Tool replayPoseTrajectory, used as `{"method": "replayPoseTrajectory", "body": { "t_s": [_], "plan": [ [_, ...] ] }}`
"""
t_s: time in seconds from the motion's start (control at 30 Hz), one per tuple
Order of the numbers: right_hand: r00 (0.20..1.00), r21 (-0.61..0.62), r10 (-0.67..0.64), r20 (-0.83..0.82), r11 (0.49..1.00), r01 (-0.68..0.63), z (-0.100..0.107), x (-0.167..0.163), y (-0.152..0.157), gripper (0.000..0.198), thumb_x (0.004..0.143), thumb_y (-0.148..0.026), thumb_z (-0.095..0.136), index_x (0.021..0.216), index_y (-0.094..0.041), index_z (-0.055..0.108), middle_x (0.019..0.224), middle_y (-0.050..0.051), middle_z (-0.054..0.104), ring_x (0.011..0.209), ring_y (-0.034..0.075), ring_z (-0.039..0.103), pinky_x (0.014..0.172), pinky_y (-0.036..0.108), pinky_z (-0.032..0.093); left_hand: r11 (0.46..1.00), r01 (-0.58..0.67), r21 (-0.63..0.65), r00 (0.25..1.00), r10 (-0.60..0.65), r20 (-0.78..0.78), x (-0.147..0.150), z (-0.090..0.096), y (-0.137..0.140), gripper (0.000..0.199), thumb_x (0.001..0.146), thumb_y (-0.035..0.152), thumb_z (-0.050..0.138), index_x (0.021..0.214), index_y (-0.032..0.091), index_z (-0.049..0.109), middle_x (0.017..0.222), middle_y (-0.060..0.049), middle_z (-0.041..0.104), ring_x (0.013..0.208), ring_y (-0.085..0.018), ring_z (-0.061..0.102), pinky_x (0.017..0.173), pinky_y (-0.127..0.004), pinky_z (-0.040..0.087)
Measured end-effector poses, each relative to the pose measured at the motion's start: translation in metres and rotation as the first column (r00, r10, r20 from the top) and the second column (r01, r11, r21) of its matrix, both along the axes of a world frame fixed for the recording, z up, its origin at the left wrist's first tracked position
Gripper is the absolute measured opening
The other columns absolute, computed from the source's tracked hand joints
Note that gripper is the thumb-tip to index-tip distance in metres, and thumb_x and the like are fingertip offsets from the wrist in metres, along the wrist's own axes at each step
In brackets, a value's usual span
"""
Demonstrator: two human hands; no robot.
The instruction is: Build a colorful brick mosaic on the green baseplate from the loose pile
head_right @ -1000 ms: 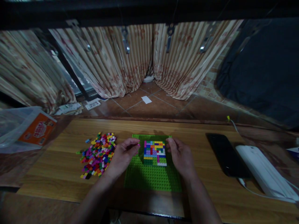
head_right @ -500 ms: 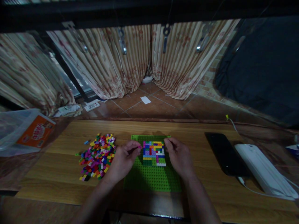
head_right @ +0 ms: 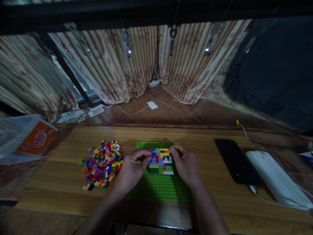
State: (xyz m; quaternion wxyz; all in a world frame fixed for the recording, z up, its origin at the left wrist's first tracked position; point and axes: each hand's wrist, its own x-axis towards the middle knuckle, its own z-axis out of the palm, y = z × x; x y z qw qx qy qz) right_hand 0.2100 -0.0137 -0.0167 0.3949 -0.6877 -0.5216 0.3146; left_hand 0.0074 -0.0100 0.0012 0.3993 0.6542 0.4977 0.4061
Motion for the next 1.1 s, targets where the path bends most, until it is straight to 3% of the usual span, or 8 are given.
{"method": "replayPoseTrajectory", "body": {
  "t_s": [0.2, 0.33, 0.43, 0.53, 0.63, 0.87, 1.1],
  "plan": [
    [0.999, 0.047, -0.024, 0.046, 0.999, 0.022, 0.005, -0.002, -0.003, 0.038, 0.087, -0.051, 0.053, 0.097, -0.020, 0.073, 0.090, 0.006, 0.075, 0.081, 0.023, 0.069, 0.075, 0.036, 0.052, 0.998, -0.029, -0.050, 0.999, 0.030, 0.019, 0.002, 0.001, 0.001, 0.013, 0.082, 0.013, 0.060, 0.087, 0.019, 0.070, 0.086, -0.002, 0.073, 0.078, -0.015, 0.068, 0.072, -0.024, 0.052],
    [0.990, 0.277, -0.084, 0.109, 0.959, 0.051, 0.015, -0.012, -0.008, 0.030, 0.089, -0.045, 0.054, 0.091, -0.021, 0.071, 0.091, 0.006, 0.073, 0.084, 0.022, 0.068, 0.076, 0.034, 0.052, 0.997, -0.040, -0.069, 0.998, 0.043, 0.037, 0.003, 0.000, 0.001, 0.015, 0.081, 0.012, 0.061, 0.092, 0.018, 0.069, 0.088, -0.004, 0.073, 0.080, -0.015, 0.069, 0.074, -0.024, 0.053],
    [0.982, 0.386, 0.061, 0.180, 0.913, -0.127, 0.021, -0.025, -0.014, 0.020, 0.091, -0.037, 0.055, 0.091, -0.023, 0.071, 0.090, 0.005, 0.071, 0.083, 0.019, 0.066, 0.074, 0.031, 0.052, 0.997, -0.032, -0.069, 0.999, 0.034, 0.027, 0.003, 0.000, 0.001, 0.018, 0.082, 0.013, 0.060, 0.097, 0.018, 0.069, 0.090, -0.004, 0.073, 0.080, -0.016, 0.069, 0.075, -0.025, 0.053],
    [0.922, 0.374, 0.284, 0.262, 0.851, -0.368, 0.022, -0.039, -0.019, 0.020, 0.094, -0.025, 0.051, 0.099, -0.024, 0.070, 0.092, 0.004, 0.069, 0.083, 0.017, 0.065, 0.073, 0.029, 0.052, 0.999, -0.041, -0.033, 0.999, 0.042, 0.007, 0.003, 0.000, 0.001, 0.021, 0.081, 0.012, 0.060, 0.100, 0.018, 0.067, 0.090, -0.004, 0.073, 0.082, -0.016, 0.069, 0.077, -0.026, 0.053],
    [0.874, 0.338, 0.355, 0.331, 0.821, -0.461, 0.019, -0.045, -0.021, 0.027, 0.094, -0.018, 0.046, 0.106, -0.026, 0.070, 0.095, 0.005, 0.067, 0.086, 0.017, 0.064, 0.074, 0.029, 0.052, 0.999, -0.050, -0.012, 0.999, 0.050, -0.017, 0.003, 0.000, 0.001, 0.028, 0.081, 0.013, 0.061, 0.108, 0.019, 0.064, 0.087, -0.003, 0.072, 0.079, -0.015, 0.068, 0.075, -0.026, 0.053],
    [0.853, 0.318, 0.297, 0.430, 0.834, -0.451, 0.013, -0.045, -0.020, 0.030, 0.093, -0.018, 0.046, 0.107, -0.027, 0.071, 0.096, 0.005, 0.067, 0.086, 0.019, 0.064, 0.074, 0.032, 0.053, 0.998, -0.056, -0.022, 0.998, 0.056, -0.006, 0.004, -0.004, 0.000, 0.044, 0.080, 0.010, 0.060, 0.123, 0.022, 0.056, 0.087, -0.001, 0.070, 0.080, -0.015, 0.068, 0.078, -0.027, 0.053],
    [0.864, 0.325, 0.271, 0.425, 0.844, -0.425, 0.012, -0.048, -0.021, 0.028, 0.093, -0.019, 0.046, 0.102, -0.025, 0.072, 0.093, 0.005, 0.068, 0.084, 0.019, 0.065, 0.072, 0.031, 0.053, 0.996, -0.057, -0.073, 0.998, 0.058, 0.001, 0.004, -0.003, 0.000, 0.042, 0.081, 0.009, 0.058, 0.122, 0.019, 0.058, 0.091, -0.004, 0.072, 0.083, -0.017, 0.069, 0.080, -0.029, 0.054]
  ]
}}
